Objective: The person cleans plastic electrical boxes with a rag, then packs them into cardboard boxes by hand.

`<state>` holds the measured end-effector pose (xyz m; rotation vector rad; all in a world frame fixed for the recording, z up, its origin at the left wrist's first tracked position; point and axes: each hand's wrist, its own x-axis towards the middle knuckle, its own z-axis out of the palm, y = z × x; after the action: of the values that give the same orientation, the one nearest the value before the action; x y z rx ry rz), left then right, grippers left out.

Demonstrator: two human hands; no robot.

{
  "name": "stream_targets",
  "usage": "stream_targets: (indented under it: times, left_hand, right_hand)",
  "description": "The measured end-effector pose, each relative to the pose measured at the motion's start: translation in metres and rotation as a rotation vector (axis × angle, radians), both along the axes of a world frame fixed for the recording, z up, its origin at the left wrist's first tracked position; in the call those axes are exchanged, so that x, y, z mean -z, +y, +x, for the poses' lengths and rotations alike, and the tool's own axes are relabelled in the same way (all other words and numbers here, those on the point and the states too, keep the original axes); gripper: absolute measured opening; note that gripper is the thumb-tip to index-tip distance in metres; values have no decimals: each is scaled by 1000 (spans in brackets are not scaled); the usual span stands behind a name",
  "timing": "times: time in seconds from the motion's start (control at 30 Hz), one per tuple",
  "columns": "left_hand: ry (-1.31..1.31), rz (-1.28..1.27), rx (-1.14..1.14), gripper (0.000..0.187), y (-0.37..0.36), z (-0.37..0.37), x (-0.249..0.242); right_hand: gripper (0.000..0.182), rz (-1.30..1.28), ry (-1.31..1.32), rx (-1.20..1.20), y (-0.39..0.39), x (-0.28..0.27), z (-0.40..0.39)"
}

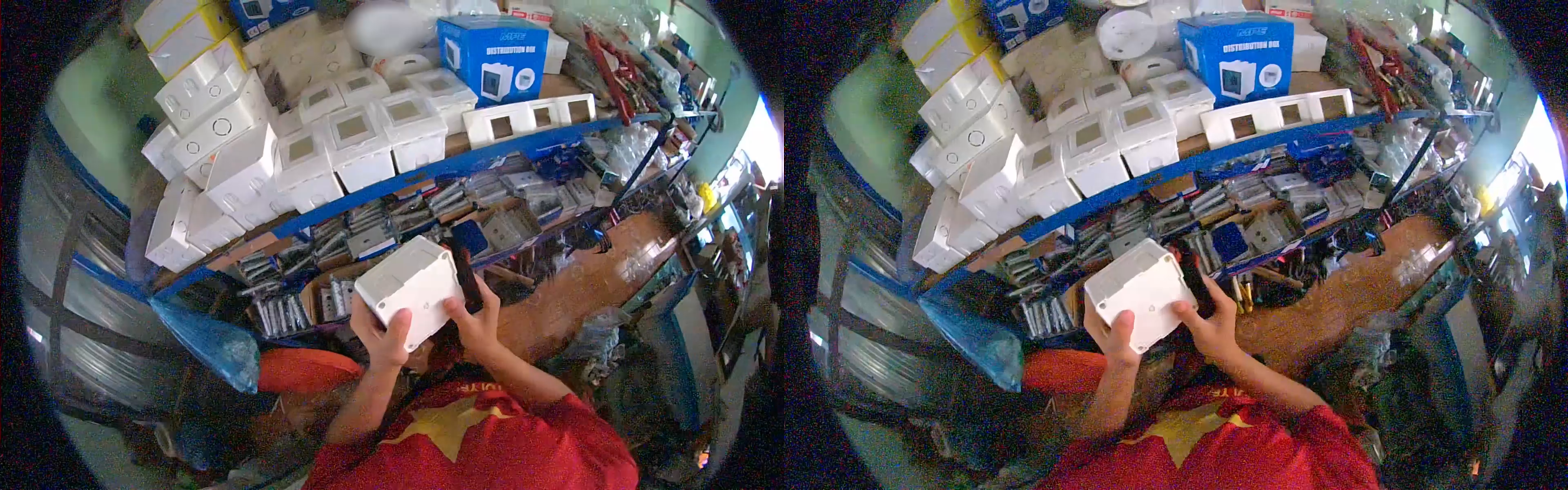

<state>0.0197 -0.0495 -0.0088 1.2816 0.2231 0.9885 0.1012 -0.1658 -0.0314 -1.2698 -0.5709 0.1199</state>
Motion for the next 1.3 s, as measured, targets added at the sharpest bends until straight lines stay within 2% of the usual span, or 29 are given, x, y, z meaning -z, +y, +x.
stream_targets:
  times: [0.1, 0.2, 0.23, 0.33, 0.4, 0.47, 0.5, 0.6, 0.7, 0.8, 0.87, 0.9, 0.93, 1.0, 1.03, 1.1, 1.13, 1.2, 1.27, 1.3]
  left_hand:
    - [-83, 193, -73, 65, 0, 0, 14]
    - [-65, 579, -132, 66, 6, -3, 26]
    - [-118, 513, -64, 64, 5, 0, 25]
    - [-209, 538, -29, 67, 1, 7, 33]
    - [-168, 677, -10, 71, 2, 8, 17]
    - [-58, 743, 44, 76, 7, 8, 14]
    - [10, 713, 92, 78, 11, 9, 21]
    - [43, 821, 73, 80, 14, 16, 24]
    - [181, 796, 104, 78, 26, 17, 23]
    - [188, 701, -16, 76, 27, 23, 19]
    - [209, 420, 88, 77, 40, 25, 19]
    - [211, 273, 124, 78, 46, 26, 18]
    - [118, 594, 85, 79, 51, 26, 14]
    - [149, 697, -8, 81, 48, 18, -9]
    - [162, 754, -60, 82, 49, 17, -20]
    - [161, 755, -87, 84, 53, 18, -12]
    - [165, 749, -98, 85, 52, 16, -8]
    - [216, 835, -74, 84, 45, 13, -12]
    - [161, 966, -45, 84, 37, 20, -19]
    - [176, 956, -82, 79, 37, 18, -6]
  right_hand:
    - [39, -179, -113, 67, -10, -13, 7]
    - [35, -141, 118, 32, -14, 0, 13]
    - [34, -155, 95, 45, -18, 3, 18]
    - [32, -280, 38, 99, -36, 6, 30]
    - [28, -131, 12, 279, -45, -8, 36]
    - [29, -121, -134, 280, -58, -46, 49]
    - [37, -147, -211, 234, -58, -60, 48]
    - [43, -602, -939, 118, -43, -72, 43]
    - [45, -679, -917, 267, -31, -76, 13]
    - [45, -627, -1054, 151, -33, -72, -8]
    - [43, -519, -1077, -22, -30, -74, -35]
    - [42, -519, -1012, -207, -24, -67, -40]
    - [43, -492, -996, -218, -25, -67, -38]
    - [45, -439, -976, -245, -28, -73, -24]
    - [53, -275, -921, -275, -32, -69, -10]
    - [53, -295, -731, -118, -47, -86, 5]
    - [51, -66, -208, -140, -46, -96, 2]
    - [50, -173, -778, 387, -37, -114, 26]
    - [50, -389, -978, 229, -15, -86, 39]
    - [51, -423, -948, 201, -8, -88, 25]
